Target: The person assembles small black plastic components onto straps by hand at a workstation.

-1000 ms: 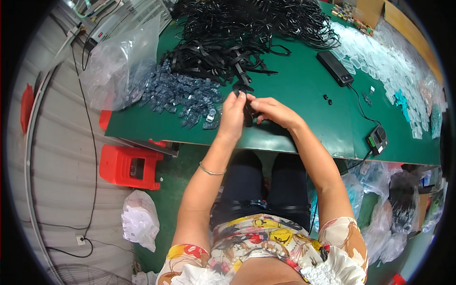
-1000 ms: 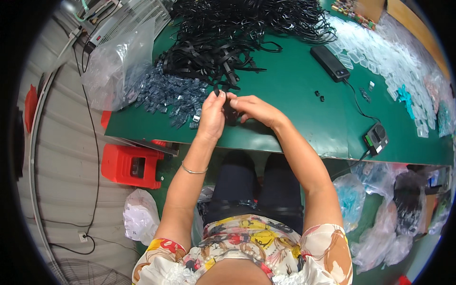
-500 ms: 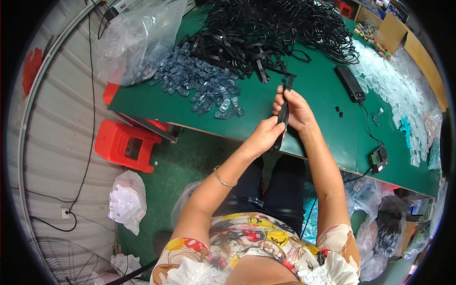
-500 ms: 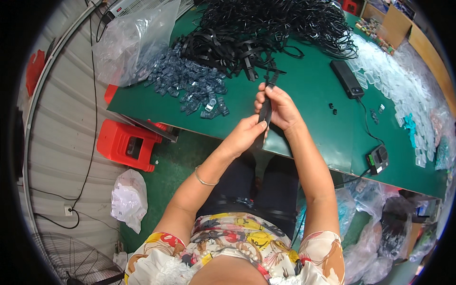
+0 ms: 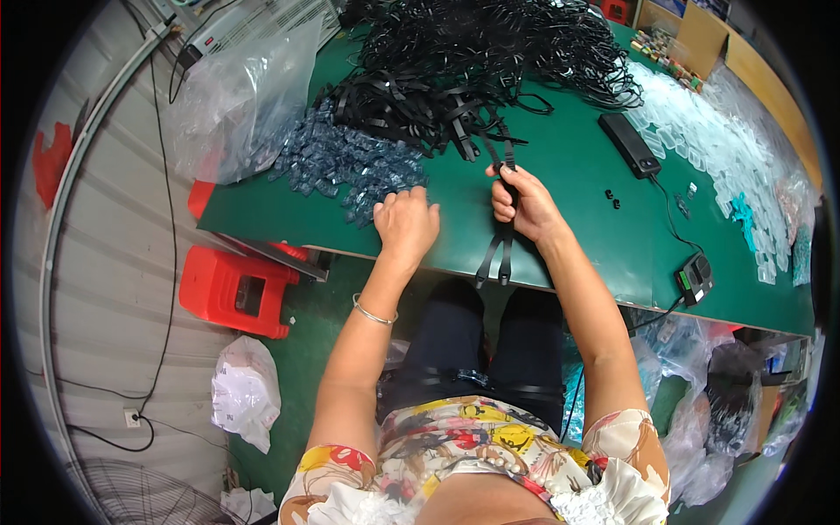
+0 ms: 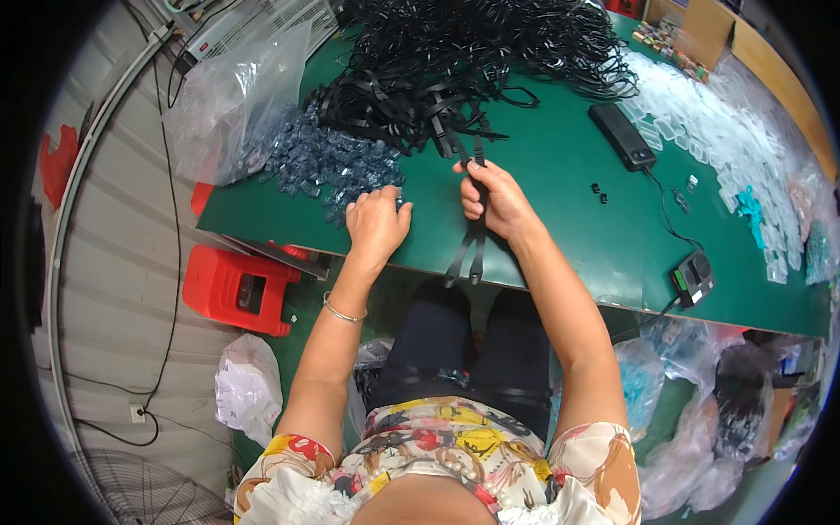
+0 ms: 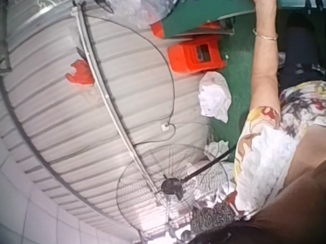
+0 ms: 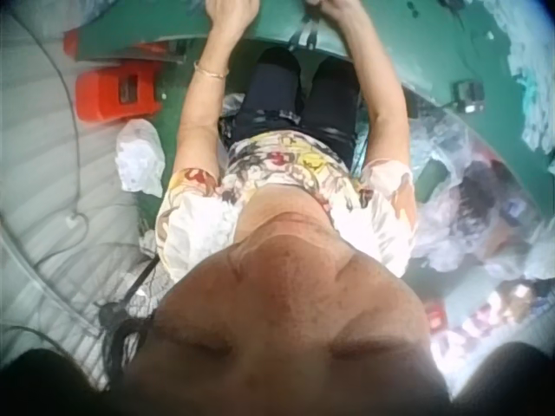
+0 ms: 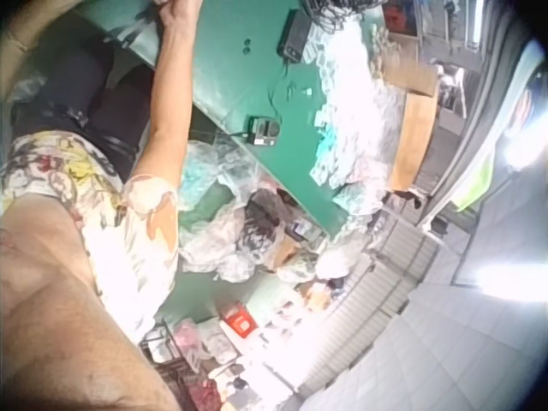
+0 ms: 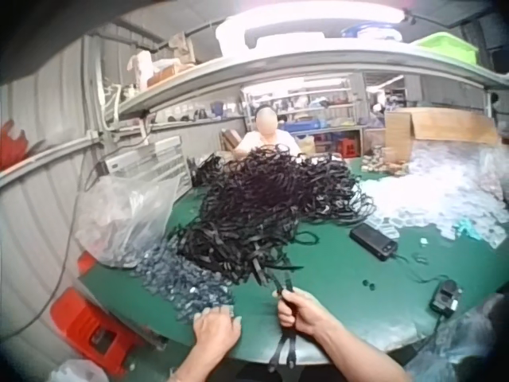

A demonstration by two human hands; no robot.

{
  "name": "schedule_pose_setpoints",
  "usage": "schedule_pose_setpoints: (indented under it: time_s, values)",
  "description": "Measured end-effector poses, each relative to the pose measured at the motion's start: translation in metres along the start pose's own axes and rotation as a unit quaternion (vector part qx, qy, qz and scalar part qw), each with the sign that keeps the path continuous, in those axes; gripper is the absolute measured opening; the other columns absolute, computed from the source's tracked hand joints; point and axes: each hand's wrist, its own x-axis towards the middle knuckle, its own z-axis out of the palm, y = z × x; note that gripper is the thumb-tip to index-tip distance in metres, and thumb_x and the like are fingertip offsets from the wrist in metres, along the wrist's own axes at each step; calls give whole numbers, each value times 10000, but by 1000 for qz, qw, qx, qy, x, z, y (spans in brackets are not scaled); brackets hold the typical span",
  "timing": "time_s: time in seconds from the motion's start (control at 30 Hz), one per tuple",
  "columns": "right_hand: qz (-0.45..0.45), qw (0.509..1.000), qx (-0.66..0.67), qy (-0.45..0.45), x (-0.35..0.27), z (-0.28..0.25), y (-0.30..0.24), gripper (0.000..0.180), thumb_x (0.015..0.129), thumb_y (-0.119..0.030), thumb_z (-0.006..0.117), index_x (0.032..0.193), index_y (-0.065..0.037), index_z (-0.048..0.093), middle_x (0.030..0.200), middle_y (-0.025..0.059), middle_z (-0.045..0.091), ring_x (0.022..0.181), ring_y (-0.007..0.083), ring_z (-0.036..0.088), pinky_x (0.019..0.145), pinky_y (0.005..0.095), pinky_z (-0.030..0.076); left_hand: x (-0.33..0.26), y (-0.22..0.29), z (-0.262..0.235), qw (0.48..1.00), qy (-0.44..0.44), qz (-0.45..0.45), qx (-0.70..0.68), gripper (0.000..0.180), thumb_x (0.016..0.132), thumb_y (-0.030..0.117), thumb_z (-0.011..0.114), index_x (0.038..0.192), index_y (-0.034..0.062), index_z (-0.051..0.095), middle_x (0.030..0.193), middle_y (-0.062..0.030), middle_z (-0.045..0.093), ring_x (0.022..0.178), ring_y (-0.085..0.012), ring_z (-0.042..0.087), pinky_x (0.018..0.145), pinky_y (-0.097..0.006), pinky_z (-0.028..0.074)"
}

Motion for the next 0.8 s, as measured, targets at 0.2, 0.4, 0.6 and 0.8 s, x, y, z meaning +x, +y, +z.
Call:
schedule_pose_setpoints:
  time_s: [0.2, 0.4, 0.6, 0.8]
  values:
    - [4, 1000, -11, 6, -2, -2, -4, 181, 890, -157, 454, 988, -17, 514, 644, 33, 516, 422, 77, 367, 414, 221, 292, 7, 7, 12, 998, -4, 40, -49, 208, 691, 147, 642, 870, 45, 615, 823, -126, 619, 815, -305, 579, 711, -431, 432]
    - [-19, 999, -39, 6, -3, -1, -2, 212, 913, -211, 448, 1018, -38, 515, 585, 17, 462, 406, 64, 324, 402, 211, 265, -5, 16, 10, 934, -52, 1, -352, 141, 765, 88, 578, 878, 6, 562, 795, -91, 610, 694, -171, 580, 587, -306, 451]
    - [-30, 995, -90, 19, -23, 32, -17, 211, 891, -183, 461, 991, -8, 521, 633, 43, 501, 454, 107, 428, 422, 230, 352, -49, 37, -38, 633, -158, -128, -747, 83, 871, 114, 442, 935, 67, 417, 748, -91, 547, 610, -125, 511, 518, -214, 399]
    - [-19, 991, -129, -9, -79, 70, 0, 250, 882, -165, 481, 1019, 32, 548, 712, 77, 545, 531, 145, 540, 472, 247, 446, -103, 38, -60, 517, -162, -145, -828, 65, 829, 82, 451, 890, 74, 434, 711, -88, 543, 578, -107, 480, 510, -200, 372]
